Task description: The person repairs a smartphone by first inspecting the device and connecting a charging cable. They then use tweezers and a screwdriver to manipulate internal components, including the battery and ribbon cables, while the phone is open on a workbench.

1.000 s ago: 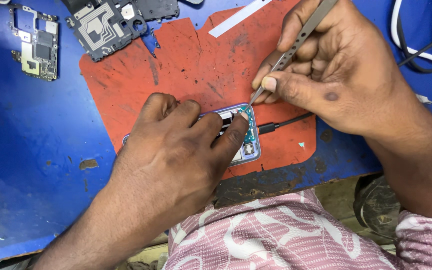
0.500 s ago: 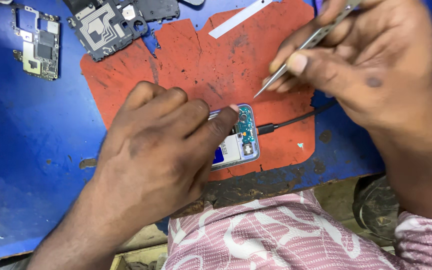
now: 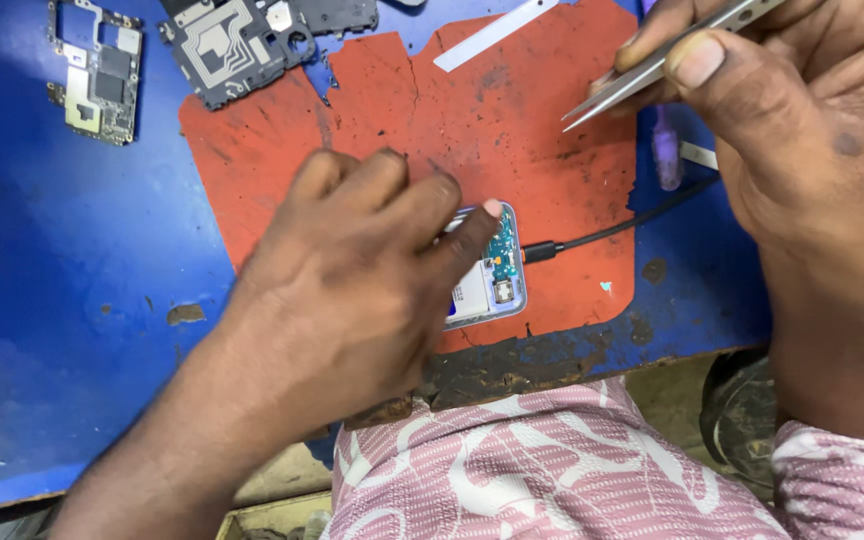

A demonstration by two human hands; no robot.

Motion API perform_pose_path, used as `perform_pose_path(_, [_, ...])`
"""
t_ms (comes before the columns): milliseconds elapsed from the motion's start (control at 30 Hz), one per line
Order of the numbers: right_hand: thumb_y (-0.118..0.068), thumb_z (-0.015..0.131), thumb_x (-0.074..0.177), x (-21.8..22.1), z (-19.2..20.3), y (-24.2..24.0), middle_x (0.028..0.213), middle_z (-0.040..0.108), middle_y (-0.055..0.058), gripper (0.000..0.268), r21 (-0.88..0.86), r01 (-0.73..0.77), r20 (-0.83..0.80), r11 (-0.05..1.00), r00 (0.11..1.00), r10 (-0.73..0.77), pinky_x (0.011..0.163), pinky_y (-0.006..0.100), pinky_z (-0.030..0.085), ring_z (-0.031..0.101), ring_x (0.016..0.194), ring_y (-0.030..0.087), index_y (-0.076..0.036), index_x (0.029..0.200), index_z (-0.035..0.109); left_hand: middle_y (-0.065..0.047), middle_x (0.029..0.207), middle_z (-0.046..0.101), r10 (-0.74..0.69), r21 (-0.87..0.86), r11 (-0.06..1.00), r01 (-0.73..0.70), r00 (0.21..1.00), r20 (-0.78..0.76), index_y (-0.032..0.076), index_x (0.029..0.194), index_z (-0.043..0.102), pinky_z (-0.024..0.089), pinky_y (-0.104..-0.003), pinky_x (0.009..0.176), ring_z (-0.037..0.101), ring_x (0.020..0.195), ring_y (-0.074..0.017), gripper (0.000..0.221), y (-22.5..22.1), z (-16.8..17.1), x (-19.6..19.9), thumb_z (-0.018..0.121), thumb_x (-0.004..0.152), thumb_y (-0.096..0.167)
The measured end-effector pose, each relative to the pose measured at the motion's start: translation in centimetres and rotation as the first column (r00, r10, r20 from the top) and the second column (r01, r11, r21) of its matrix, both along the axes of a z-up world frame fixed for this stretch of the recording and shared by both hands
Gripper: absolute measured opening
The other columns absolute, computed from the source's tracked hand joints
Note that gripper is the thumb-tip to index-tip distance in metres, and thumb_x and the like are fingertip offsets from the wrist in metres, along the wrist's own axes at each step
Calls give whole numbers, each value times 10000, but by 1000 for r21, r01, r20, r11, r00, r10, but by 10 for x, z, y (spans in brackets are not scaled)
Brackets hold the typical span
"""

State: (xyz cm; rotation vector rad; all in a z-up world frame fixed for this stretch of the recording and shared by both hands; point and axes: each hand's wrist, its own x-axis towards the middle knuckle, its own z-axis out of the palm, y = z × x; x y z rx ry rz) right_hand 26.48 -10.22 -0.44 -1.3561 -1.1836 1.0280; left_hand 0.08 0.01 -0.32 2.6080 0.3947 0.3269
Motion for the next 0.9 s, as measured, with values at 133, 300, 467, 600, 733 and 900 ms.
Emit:
perform_pose_path(133, [-125,608,1176,1,-2,2,1132,711,102,132,-13,-8,20,1000,1000,9,966,257,593,685,985,132,-2,1204,646,-46,999,593,29,-33,999,-28,1000,2,51,1265,753,406,-410,848,530,937,-236,467,2,1,-6,730,798,63])
perform_pose_path(300, [-101,593,1176,-5,7,4,1136,685,97,102,-9,-18,56,1000,998,19,990,256,598,685,1005,134,-3,1192,613,-32,989,602,13,-58,998,-15,999,-32,65,1212,765,411,-411,859,538,942,-227,450,1,0,-4,743,762,77])
perform_pose_path(467, [-124,609,1142,-14,22,6,1058,707,88,125,-110,24,197,994,980,-2,878,210,565,709,972,122,-1,1140,633,-54,974,602,-9,13,1000,9,1000,-16,53,1167,758,413,-415,866,549,967,-249,553,0,0,0,764,636,209])
perform_pose_path(600, [-135,616,1148,-19,27,11,1066,702,85,144,-119,22,217,993,976,4,813,184,505,633,904,102,8,1128,620,-61,981,605,6,25,1000,-6,1000,-22,73,1160,762,404,-432,860,540,950,-259,567,-3,1,0,764,615,230])
perform_pose_path(733, [-178,639,1036,-21,33,16,921,680,61,171,-229,135,314,964,948,-58,594,183,420,540,678,84,-11,1065,659,-55,954,598,-5,-17,1000,4,999,-51,66,1189,771,414,-431,864,547,958,-258,500,-1,0,-1,774,695,149])
perform_pose_path(900, [-128,605,1115,-11,5,13,989,651,29,123,-82,21,303,996,953,5,703,173,433,536,749,64,-6,1124,623,-49,936,587,67,-89,994,-62,996,57,79,1143,782,404,-427,828,527,922,-251,361,8,3,-4,746,789,19])
